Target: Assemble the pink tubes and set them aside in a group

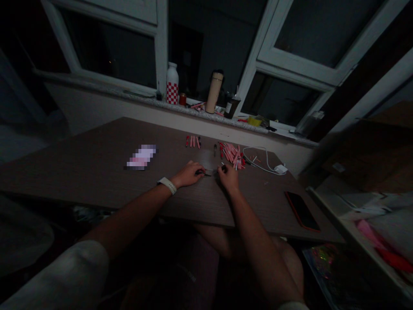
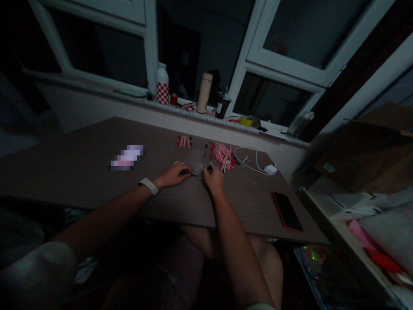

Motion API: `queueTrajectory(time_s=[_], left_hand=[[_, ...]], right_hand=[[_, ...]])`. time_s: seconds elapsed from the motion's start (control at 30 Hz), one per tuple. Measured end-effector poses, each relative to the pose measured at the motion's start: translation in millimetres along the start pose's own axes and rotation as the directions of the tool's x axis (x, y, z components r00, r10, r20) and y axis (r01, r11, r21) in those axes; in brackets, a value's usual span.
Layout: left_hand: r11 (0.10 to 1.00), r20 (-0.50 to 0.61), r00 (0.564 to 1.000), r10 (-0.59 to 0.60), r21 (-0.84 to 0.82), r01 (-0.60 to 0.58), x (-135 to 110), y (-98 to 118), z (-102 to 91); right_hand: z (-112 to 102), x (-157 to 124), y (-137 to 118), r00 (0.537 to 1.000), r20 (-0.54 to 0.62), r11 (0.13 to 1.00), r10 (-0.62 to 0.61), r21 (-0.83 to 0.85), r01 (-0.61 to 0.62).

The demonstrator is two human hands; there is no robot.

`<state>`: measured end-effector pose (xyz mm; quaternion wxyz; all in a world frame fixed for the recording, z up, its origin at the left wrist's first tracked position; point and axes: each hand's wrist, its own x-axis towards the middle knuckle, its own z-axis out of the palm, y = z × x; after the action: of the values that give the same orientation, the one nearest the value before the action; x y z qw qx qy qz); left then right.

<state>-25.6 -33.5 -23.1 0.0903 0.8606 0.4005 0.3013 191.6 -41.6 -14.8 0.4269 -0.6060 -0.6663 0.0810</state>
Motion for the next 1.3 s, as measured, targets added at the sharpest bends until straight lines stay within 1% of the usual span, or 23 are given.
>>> queueTrajectory(time_s=[0.1,0.3,0.47,0.73,0.8,0.93,1.03,1.13,1.3], left_hand=[[1.0,-0.006,1.0,-0.004,-0.012,0.004,0.6,0.6,-0.1],[0.997,-0.095,0.994,-0.061,-0.052,0.056,1.8,1.4,-1.0],[0.993,-0.1,0.989,-0.113,-0.057,0.108,2.6,4.1,-3.0],[0.994,-0.165,0.981,-0.107,-0.043,0.101,3.0,1.9,-4.1],[0.996,-0.16,0.983,-0.091,-0.031,0.088,3.0,0.1,-3.6],[0.998,-0.096,0.994,-0.052,0.015,0.054,3.4,-0.2,-3.5],[0.998,-0.103,0.993,-0.053,0.025,0.056,4.3,2.7,-4.9],[0.997,-0.117,0.99,-0.082,-0.013,0.081,4.4,5.9,-6.2],[0.985,-0.143,0.975,-0.169,-0.061,0.161,2.4,7.4,-6.6]], right_hand=[[-0.2,0.6,0.8,1.0,-0.011,1.0,0.0,0.025,0.0],[0.4,2.4,2.2,0.999,-0.033,0.998,0.037,0.058,-0.035],[1.9,3.0,4.5,0.999,-0.018,0.997,0.033,0.063,-0.032],[0.4,2.2,3.2,0.999,-0.016,0.997,0.043,0.069,-0.042],[0.1,2.3,2.8,0.999,-0.016,0.997,0.047,0.062,-0.046],[0.5,2.6,2.5,0.998,-0.011,0.996,0.063,0.065,-0.062],[1.0,2.9,2.9,0.999,-0.006,0.994,0.049,0.094,-0.049],[1.2,3.1,3.6,0.999,-0.004,0.994,0.051,0.097,-0.05],[0.3,2.5,2.8,0.998,0.001,0.994,0.057,0.092,-0.057]])
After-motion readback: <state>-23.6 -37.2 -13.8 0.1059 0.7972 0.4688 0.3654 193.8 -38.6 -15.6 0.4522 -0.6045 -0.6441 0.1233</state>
